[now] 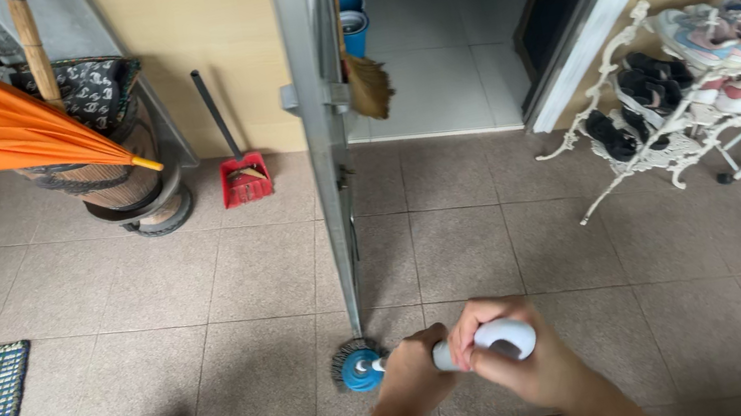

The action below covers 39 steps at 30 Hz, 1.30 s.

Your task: The person mops a tiled balcony floor using a mop tool, navigating around furniture, water jugs, and other cleaning equipment.

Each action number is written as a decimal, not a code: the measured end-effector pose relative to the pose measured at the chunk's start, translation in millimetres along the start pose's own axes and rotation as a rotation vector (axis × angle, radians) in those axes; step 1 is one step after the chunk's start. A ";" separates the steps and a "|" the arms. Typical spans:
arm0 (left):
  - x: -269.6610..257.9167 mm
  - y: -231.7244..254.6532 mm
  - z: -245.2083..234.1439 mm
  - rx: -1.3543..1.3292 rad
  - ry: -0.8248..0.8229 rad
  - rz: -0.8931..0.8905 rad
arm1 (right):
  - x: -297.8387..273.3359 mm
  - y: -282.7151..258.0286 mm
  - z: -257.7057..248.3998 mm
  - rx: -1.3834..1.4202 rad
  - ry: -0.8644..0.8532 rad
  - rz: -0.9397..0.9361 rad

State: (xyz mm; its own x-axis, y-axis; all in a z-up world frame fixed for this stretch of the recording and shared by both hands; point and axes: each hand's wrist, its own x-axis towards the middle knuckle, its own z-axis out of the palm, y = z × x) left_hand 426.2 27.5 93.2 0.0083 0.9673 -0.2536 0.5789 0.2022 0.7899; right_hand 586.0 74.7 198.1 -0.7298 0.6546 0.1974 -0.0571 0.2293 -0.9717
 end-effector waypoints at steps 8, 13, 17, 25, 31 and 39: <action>57.6 20.9 80.3 0.016 -0.105 0.197 | -55.5 9.9 -48.2 -0.068 0.227 -0.029; 101.8 -18.6 107.9 0.080 -0.135 0.351 | -84.6 73.1 -37.3 -0.208 0.262 -0.055; 129.0 -39.9 103.5 0.331 -0.165 0.086 | -85.8 158.9 -17.4 -0.195 0.355 0.027; 176.3 -68.3 20.0 0.331 -0.019 -0.009 | 38.6 221.5 -54.5 -0.350 0.518 0.357; 216.3 -53.3 -45.9 0.227 0.041 -0.122 | 147.6 178.3 -94.0 -0.295 0.448 0.815; 275.9 -47.2 -47.8 0.191 0.059 -0.104 | 110.2 193.0 -94.8 -0.233 0.389 0.737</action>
State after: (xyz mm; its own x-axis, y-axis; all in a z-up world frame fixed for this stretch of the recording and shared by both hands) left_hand 362.1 292.2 12.7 -0.1037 0.9513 -0.2904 0.7180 0.2736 0.6400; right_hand 559.2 259.4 44.6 -0.2383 0.8845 -0.4012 0.5113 -0.2369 -0.8261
